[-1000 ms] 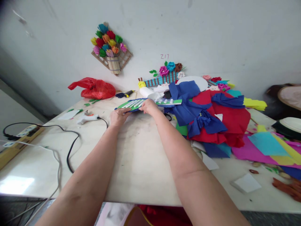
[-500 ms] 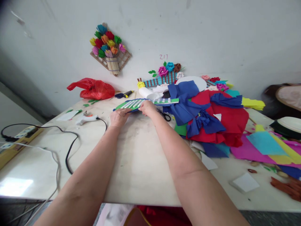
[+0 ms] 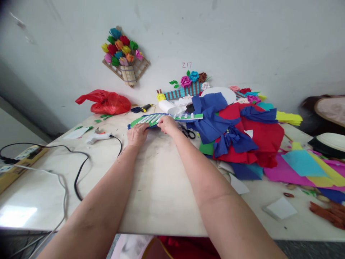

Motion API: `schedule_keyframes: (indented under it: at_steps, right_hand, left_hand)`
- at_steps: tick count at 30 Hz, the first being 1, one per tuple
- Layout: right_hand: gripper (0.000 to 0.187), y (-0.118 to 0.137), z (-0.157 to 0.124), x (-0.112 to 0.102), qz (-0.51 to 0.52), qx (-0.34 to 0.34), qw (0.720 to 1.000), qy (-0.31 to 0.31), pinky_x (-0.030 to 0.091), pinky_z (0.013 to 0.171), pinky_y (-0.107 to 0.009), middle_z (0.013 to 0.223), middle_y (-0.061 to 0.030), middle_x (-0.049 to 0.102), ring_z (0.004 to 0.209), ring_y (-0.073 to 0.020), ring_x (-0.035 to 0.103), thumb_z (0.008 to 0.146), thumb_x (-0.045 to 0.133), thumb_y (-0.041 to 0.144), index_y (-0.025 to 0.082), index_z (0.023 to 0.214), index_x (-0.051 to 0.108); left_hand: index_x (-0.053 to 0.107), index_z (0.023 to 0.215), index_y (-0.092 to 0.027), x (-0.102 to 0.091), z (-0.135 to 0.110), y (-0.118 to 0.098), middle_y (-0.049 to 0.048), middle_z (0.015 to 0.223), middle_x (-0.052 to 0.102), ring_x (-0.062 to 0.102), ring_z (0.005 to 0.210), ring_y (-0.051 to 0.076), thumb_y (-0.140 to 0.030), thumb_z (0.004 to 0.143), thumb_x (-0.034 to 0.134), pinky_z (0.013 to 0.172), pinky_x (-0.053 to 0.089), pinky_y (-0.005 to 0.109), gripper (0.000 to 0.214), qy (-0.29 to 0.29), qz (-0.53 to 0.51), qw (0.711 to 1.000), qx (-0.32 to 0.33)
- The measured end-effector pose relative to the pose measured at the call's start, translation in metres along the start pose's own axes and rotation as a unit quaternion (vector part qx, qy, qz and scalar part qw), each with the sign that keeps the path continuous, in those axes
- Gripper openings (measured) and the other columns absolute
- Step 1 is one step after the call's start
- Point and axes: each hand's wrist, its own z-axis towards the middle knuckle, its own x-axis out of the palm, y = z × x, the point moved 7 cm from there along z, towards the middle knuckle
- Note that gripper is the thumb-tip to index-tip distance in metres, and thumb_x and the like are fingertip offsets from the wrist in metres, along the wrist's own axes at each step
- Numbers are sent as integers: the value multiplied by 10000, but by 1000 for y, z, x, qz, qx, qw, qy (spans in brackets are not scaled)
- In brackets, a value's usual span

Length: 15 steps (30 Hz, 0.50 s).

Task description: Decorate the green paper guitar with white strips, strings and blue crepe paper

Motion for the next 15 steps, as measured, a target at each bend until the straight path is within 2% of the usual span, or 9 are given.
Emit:
schedule_keyframes:
  at_steps: [9, 15]
  right_hand:
    - [139, 2, 1, -5, -17, -19, 1000, -4, 363, 450, -183, 472, 20, 541, 419, -80, 468, 720, 558, 247, 152, 722, 659]
    - [105, -4, 3, -11, 45, -12, 999, 27, 344, 431, -189, 403, 30, 474, 400, -81, 424, 698, 585, 203, 129, 706, 660]
  left_hand:
    - [662, 1009, -270, 4, 0, 3, -5, 1091, 632, 553, 993, 174, -234, 829, 456, 792, 432, 278, 276, 17, -7, 1000, -19]
    - [663, 1003, -275, 2, 0, 3, -10, 1090, 632, 554, 1005, 169, -222, 825, 455, 813, 427, 273, 278, 20, -11, 999, -28]
